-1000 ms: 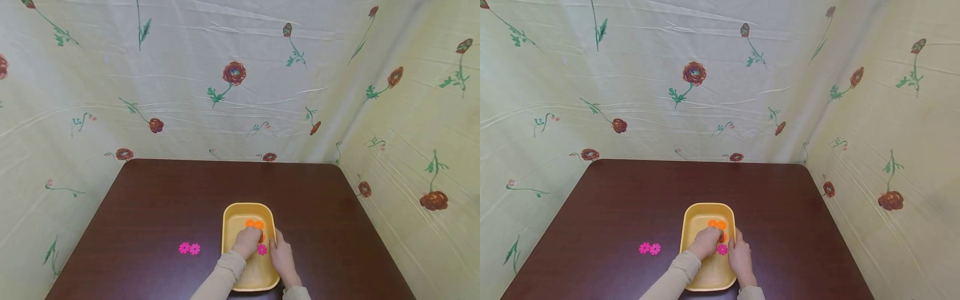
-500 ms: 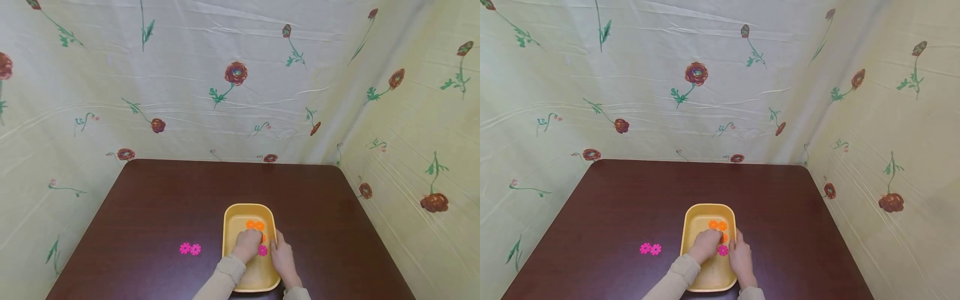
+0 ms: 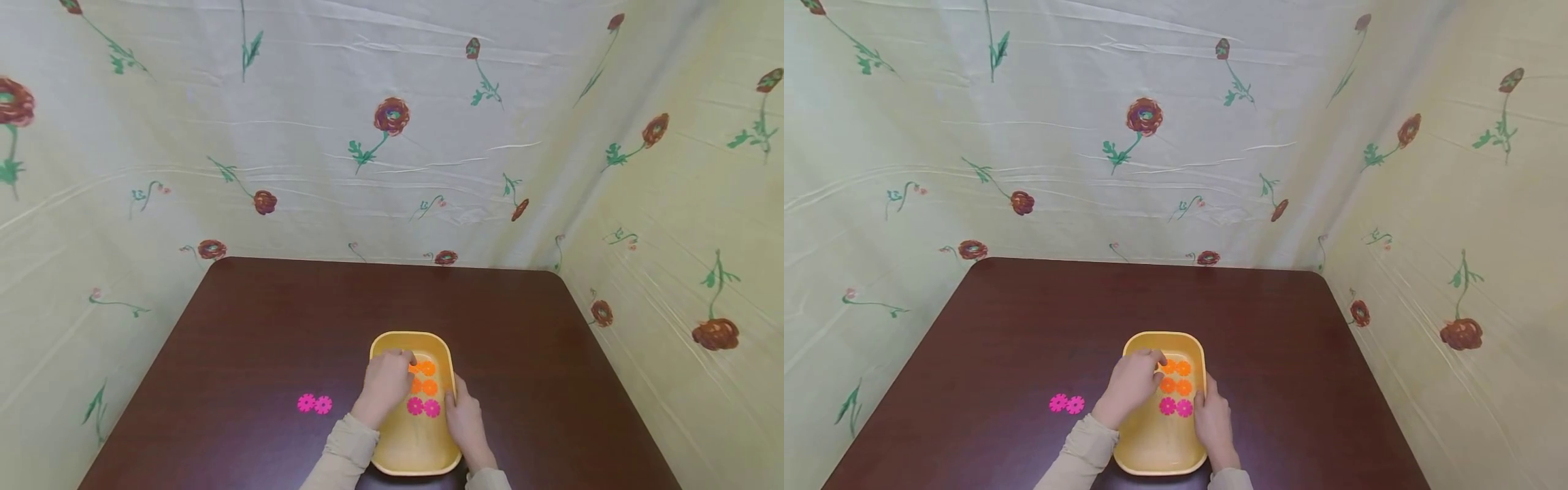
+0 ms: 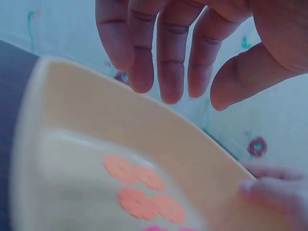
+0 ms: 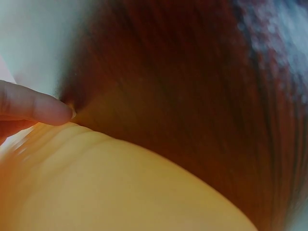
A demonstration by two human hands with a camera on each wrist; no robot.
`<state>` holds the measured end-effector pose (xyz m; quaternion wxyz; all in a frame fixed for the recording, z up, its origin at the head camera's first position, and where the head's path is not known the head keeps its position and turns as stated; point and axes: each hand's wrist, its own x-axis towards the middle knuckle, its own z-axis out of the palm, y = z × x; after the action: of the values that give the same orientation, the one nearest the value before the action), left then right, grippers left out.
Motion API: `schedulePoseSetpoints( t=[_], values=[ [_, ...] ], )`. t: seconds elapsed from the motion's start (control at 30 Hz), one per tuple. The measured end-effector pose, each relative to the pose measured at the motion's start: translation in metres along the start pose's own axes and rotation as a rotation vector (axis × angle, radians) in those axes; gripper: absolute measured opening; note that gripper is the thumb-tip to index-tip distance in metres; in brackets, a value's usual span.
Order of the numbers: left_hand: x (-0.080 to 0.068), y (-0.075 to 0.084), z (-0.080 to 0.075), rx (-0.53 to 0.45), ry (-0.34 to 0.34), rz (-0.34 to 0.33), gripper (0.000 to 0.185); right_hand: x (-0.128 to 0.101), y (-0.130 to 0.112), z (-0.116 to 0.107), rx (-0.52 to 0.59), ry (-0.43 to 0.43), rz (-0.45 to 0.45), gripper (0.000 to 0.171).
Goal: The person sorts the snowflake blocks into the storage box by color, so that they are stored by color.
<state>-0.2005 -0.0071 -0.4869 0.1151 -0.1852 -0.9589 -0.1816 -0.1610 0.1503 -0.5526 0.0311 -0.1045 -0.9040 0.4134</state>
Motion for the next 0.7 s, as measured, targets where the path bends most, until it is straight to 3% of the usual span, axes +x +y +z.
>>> schedulePoseSetpoints(
  t=[0.33,0.53,0.7],
  values=[
    [-0.015,-0.05,-0.016,0.004,0.117,-0.15,0.015,-0.001,0.0,0.0,0.0,-0.012,0.007,0.042],
    [-0.039,-0.087,-0.02,0.02,0.074,-0.242,0.015,-0.002,0.001,0.0,0.002,-0.023,0.01,0.042],
    [-0.058,-0.107,-0.021,0.034,0.02,-0.3,0.016,-0.001,0.003,0.0,-0.009,-0.025,0.001,0.042]
  ],
)
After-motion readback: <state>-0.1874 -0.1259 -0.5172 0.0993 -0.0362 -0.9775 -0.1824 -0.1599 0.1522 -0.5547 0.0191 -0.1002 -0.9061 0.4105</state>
